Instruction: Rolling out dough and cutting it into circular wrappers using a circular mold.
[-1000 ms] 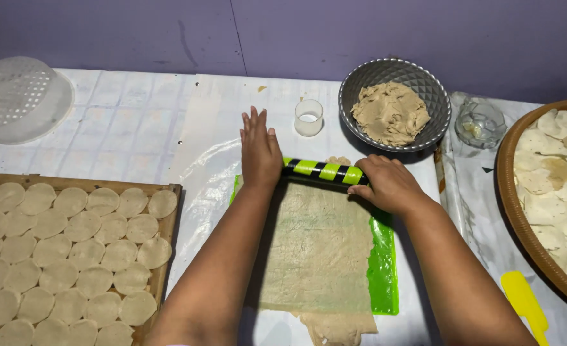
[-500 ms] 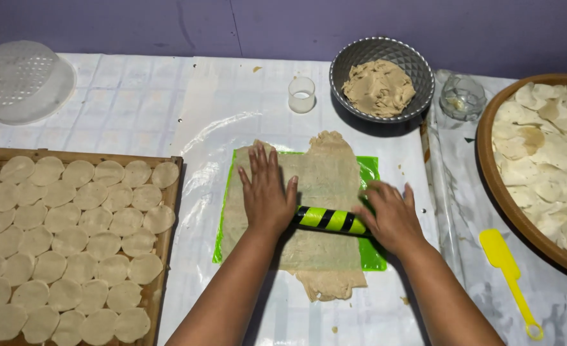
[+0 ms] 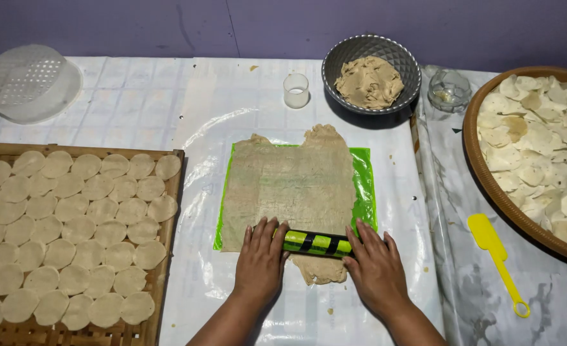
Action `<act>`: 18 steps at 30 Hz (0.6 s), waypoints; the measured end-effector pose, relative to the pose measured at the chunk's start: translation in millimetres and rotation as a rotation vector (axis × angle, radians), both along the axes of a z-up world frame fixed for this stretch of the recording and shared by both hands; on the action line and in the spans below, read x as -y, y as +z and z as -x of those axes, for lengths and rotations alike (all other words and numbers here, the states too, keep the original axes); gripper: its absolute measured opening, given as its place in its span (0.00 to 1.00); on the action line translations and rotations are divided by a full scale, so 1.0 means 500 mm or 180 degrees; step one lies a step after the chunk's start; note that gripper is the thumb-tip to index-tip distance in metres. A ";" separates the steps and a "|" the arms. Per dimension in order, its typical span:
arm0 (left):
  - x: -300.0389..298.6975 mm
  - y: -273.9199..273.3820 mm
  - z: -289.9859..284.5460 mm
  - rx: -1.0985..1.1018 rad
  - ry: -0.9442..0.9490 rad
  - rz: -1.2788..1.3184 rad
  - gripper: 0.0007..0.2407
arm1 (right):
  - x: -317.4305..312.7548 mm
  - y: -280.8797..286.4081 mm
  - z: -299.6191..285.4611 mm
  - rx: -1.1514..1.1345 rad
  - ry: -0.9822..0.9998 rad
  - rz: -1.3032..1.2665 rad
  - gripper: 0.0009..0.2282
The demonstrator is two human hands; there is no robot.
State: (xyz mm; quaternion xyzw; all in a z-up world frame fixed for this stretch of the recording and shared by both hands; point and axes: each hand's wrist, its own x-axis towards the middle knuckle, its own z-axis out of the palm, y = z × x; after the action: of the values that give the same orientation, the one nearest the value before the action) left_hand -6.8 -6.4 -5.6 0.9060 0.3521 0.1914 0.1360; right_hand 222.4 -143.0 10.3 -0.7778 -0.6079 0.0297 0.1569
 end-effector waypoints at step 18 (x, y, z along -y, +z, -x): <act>-0.159 -0.006 0.055 0.0592 0.1830 0.0329 0.23 | 0.219 -0.094 -0.396 0.0564 -0.2322 0.0893 0.25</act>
State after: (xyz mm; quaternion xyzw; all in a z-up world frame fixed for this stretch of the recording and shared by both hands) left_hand -34.5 73.0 -8.7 0.7397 0.5894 0.2860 0.1539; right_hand 420.5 -252.5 -36.6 -0.9560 -0.2930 -0.0125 -0.0036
